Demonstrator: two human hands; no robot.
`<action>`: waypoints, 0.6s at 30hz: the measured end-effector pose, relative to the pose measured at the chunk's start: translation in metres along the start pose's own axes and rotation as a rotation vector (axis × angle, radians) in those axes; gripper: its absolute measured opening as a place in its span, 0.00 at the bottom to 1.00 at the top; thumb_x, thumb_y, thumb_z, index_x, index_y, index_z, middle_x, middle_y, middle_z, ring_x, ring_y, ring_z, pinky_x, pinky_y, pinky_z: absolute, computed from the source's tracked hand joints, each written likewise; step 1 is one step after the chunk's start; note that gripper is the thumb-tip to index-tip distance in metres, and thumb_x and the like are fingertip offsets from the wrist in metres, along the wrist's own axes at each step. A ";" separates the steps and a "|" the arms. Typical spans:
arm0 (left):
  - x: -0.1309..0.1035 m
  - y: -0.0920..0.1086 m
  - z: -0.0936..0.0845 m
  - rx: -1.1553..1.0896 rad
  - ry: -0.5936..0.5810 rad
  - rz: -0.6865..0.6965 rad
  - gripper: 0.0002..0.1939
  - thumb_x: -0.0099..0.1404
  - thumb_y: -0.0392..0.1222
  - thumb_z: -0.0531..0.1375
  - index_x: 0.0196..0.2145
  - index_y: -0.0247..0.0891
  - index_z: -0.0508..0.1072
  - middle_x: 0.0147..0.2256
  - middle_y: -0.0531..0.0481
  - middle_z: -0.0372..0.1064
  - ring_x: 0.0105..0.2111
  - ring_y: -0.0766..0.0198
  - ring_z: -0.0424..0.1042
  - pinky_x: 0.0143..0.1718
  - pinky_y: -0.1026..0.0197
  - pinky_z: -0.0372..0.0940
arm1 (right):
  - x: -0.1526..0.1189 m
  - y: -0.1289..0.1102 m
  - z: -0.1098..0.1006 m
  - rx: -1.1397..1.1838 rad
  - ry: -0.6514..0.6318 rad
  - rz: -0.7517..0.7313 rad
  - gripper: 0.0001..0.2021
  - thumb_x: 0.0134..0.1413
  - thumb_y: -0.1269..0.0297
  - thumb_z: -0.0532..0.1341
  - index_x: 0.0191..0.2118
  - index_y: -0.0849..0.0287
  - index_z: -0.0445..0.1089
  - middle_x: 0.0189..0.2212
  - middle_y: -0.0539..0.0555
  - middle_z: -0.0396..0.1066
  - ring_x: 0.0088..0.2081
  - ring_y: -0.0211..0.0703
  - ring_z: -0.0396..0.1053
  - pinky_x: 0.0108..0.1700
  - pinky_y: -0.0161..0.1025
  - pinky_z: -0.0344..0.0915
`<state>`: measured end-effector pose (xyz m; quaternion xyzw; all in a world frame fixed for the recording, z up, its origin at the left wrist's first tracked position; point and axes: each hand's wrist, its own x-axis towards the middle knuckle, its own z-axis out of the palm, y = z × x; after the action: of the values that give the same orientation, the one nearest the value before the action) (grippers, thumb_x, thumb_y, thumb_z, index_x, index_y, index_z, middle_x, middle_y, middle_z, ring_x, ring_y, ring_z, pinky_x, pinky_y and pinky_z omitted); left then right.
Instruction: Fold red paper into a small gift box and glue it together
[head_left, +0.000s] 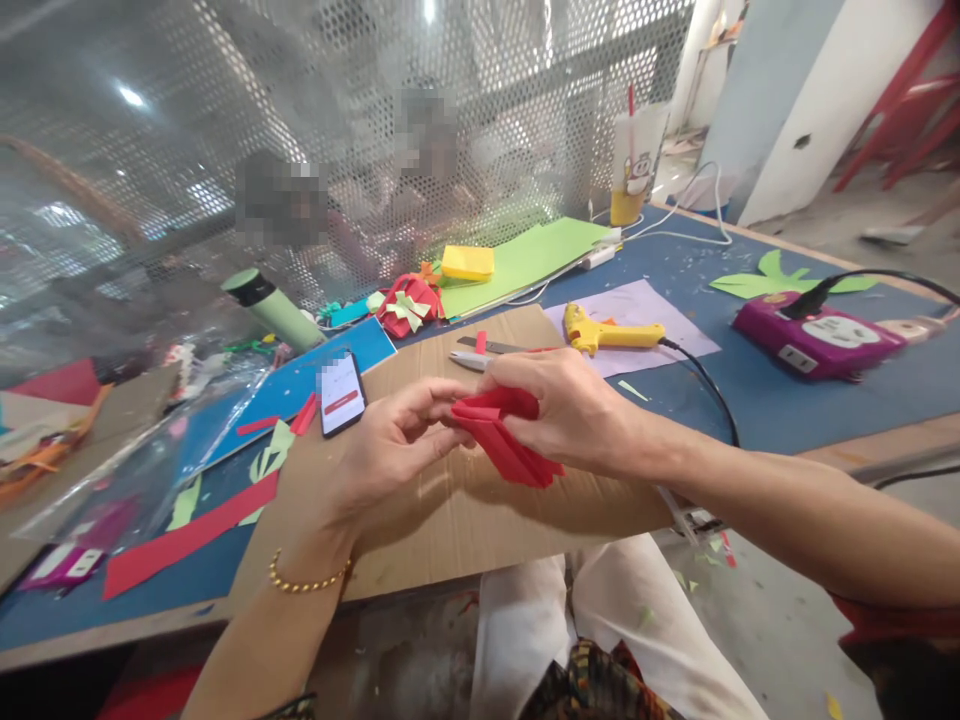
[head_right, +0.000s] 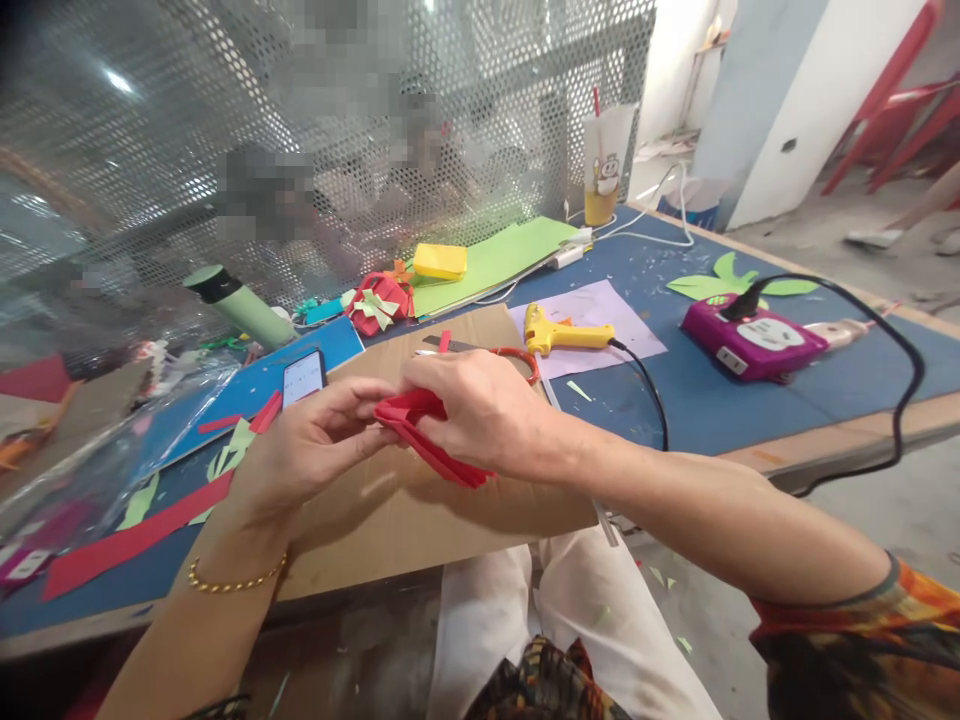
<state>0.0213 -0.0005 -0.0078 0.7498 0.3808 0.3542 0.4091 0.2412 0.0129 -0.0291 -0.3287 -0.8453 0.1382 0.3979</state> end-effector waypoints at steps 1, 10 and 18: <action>-0.001 0.001 0.001 0.044 0.004 0.031 0.09 0.67 0.37 0.68 0.45 0.36 0.80 0.39 0.46 0.84 0.36 0.62 0.83 0.39 0.64 0.77 | -0.001 0.000 0.001 -0.012 0.023 -0.039 0.05 0.61 0.67 0.61 0.35 0.61 0.72 0.25 0.49 0.69 0.26 0.34 0.61 0.30 0.35 0.50; -0.001 0.001 0.001 0.357 -0.104 0.336 0.06 0.71 0.36 0.62 0.36 0.37 0.79 0.28 0.53 0.76 0.26 0.67 0.72 0.28 0.67 0.66 | -0.007 -0.001 0.001 -0.232 0.191 -0.380 0.12 0.70 0.70 0.54 0.33 0.59 0.70 0.25 0.50 0.70 0.25 0.37 0.60 0.31 0.37 0.55; -0.003 -0.004 0.004 0.420 -0.090 0.420 0.14 0.75 0.37 0.58 0.29 0.38 0.72 0.23 0.55 0.70 0.22 0.70 0.66 0.24 0.68 0.59 | -0.009 -0.010 -0.003 -0.379 0.193 -0.471 0.16 0.72 0.68 0.54 0.30 0.59 0.71 0.27 0.53 0.73 0.27 0.39 0.64 0.32 0.40 0.57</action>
<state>0.0219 -0.0030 -0.0132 0.8953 0.2638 0.3108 0.1793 0.2440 -0.0009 -0.0275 -0.2037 -0.8672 -0.1496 0.4292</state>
